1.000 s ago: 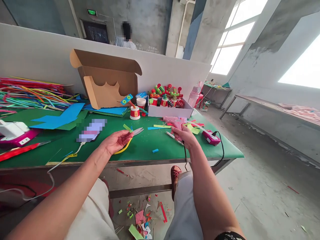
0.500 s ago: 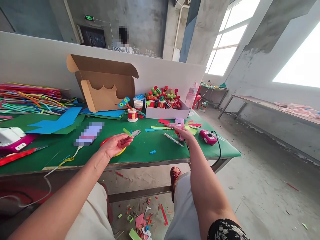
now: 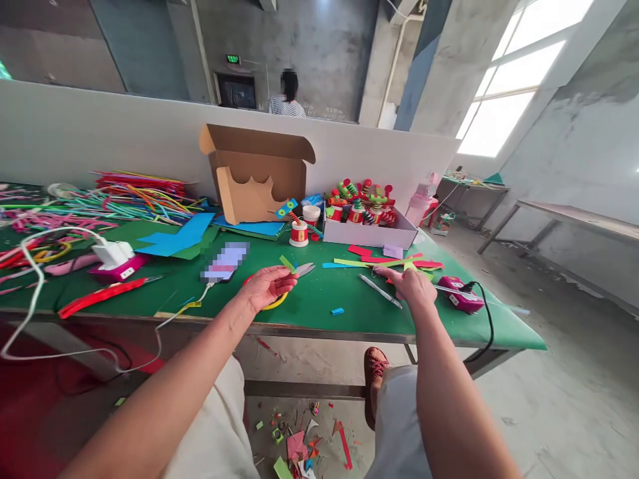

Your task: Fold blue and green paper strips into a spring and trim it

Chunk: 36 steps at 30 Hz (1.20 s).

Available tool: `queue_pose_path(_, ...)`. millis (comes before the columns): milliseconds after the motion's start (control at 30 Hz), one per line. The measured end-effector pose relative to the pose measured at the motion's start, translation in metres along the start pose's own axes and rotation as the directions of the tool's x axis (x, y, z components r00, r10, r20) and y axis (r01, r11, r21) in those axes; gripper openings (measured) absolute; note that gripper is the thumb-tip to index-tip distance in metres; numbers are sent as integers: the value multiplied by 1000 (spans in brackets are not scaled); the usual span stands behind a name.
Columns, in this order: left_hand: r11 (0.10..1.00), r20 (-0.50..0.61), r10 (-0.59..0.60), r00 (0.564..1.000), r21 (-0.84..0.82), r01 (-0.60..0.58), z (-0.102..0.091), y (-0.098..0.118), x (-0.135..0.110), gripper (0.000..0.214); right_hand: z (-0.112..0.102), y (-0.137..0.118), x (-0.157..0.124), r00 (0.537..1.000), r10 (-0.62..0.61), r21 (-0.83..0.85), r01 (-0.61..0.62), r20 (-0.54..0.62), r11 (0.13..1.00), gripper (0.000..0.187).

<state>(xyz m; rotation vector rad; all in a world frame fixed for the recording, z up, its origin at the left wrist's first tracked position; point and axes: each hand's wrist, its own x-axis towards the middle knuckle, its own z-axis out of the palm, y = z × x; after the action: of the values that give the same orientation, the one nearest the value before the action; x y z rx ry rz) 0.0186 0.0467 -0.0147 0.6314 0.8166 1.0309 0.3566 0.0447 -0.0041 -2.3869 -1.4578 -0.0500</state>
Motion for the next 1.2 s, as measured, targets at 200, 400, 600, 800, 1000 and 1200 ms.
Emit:
queue_pose_path(200,996,175,-15,984,89,-1,2,-8,-11,6,-9,-57,-84,932,-347,841,101,107,532,49)
queue_pose_path(400,956,295,-103,950,292,13,3,-20,-29,25,12,-93,-146,679,-596,894,-416,428,167,45)
queue_pose_path(600,915,187,-63,980,403,-18,0,-20,-32,21,26,-101,-146,632,-629,856,-506,453,107,41)
queue_pose_path(800,870,124,-55,991,492,-14,6,-23,-34,17,27,-102,-146,671,-611,874,-481,421,73,33)
queue_pose_path(1000,875,101,-11,995,483,-39,12,-29,-32,18,38,-105,-145,745,-561,927,-352,360,127,39)
queue_pose_path(1200,879,95,52,994,469,-90,12,-33,-30,27,45,-108,-143,809,-518,960,-256,279,116,36)
